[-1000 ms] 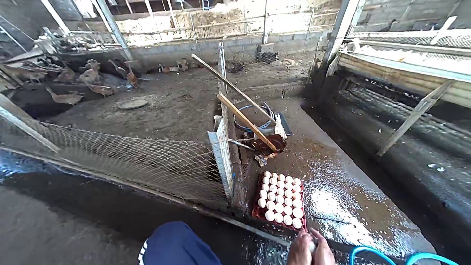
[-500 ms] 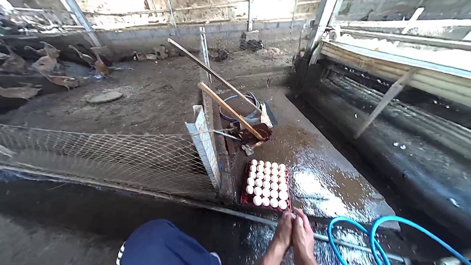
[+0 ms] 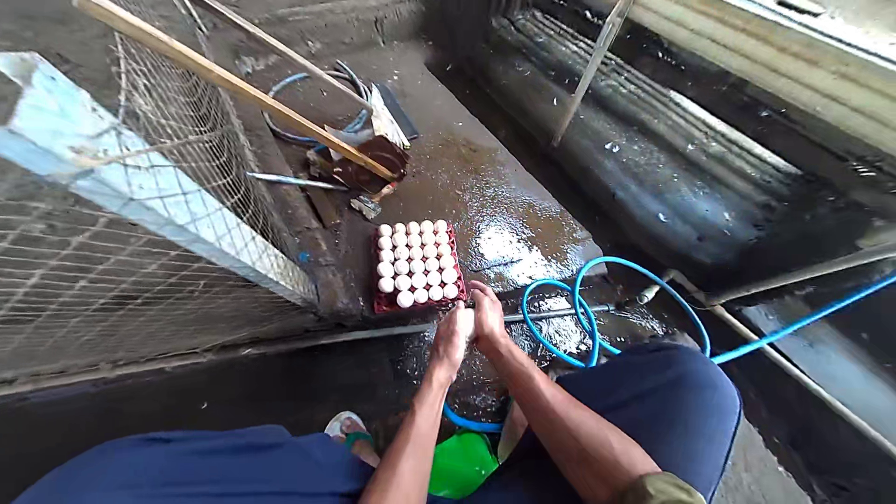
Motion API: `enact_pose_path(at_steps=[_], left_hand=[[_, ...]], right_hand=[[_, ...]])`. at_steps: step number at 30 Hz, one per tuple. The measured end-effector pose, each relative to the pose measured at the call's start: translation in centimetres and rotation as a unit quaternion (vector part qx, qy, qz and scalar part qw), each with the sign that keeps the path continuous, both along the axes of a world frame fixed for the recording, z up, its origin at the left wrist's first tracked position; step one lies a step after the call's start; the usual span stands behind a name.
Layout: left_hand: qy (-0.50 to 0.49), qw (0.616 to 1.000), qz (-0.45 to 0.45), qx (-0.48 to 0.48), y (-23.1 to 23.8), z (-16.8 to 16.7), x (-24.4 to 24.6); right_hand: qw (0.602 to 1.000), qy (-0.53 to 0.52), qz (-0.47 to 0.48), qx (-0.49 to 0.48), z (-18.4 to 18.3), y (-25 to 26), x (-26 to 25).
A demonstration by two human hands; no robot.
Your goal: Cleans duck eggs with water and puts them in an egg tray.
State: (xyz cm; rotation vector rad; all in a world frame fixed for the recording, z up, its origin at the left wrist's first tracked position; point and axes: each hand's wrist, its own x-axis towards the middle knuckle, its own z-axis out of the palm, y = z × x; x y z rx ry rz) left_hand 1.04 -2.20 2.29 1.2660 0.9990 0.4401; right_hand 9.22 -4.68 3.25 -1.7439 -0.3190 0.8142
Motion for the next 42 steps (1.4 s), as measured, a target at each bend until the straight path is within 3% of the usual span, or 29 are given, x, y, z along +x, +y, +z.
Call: enact_pose_path(at_steps=[4,7,10,12,15,18,22,26,28,30,31,33,36,37,39,42], left_hand=[[0.033,0.999,0.014,-0.006,0.4,0.4,-0.2],[0.042,0.998,0.035,-0.008,0.2,0.8,0.3],[0.037,0.996,0.080,-0.001,0.6,0.3,0.2],[0.021,0.998,0.057,-0.023,0.8,0.6,-0.2],[0.030,0.997,0.039,-0.052,0.2,0.9,0.1],[0.025,0.994,0.093,-0.057,0.4,1.1,0.3],[0.031,0.996,0.044,-0.068,0.4,1.2,0.2],[0.023,0.998,0.038,-0.051,0.7,0.3,-0.2],[0.035,0.996,-0.014,-0.077,1.0,0.4,-0.4],[0.009,0.995,-0.023,-0.093,0.8,-0.1,-0.6],[-0.021,0.995,-0.012,-0.097,1.0,-0.4,-0.7],[-0.061,0.995,0.016,-0.075,1.3,-0.6,-0.6],[-0.078,0.995,0.017,-0.063,0.9,0.1,-0.4],[-0.062,0.997,0.005,-0.049,0.7,0.1,-0.4],[0.003,1.000,-0.012,0.013,0.3,-0.2,-0.2],[0.013,0.997,0.040,0.065,0.4,-0.9,0.2]], right_hand=[[0.998,-0.046,0.009,0.035,0.2,-0.8,-1.6],[0.999,-0.034,0.010,-0.003,0.2,0.1,-0.9],[0.992,-0.098,0.081,0.024,0.6,-1.4,-3.3],[0.989,-0.124,0.065,0.041,0.0,-0.9,-2.7],[0.999,-0.039,0.018,-0.013,0.3,0.1,-0.8],[0.996,-0.071,0.053,0.027,0.5,-1.1,-2.8],[0.999,-0.039,0.008,-0.004,0.4,0.1,-1.3],[0.992,-0.116,0.038,0.034,-0.3,-1.2,-3.0],[1.000,0.012,0.018,0.002,-0.1,-0.2,-0.7],[0.975,0.220,-0.002,-0.026,0.0,0.4,0.9],[0.961,0.274,-0.011,-0.019,0.1,0.3,0.8],[0.977,0.213,-0.015,0.005,0.4,0.0,-0.2],[0.996,-0.049,0.062,0.034,0.0,-1.2,-2.0],[0.994,-0.074,0.067,0.042,-0.4,-1.1,-2.0],[0.999,-0.013,0.037,0.011,-0.8,-0.3,-1.1],[0.999,-0.015,0.046,0.007,0.0,-0.5,-2.3]])
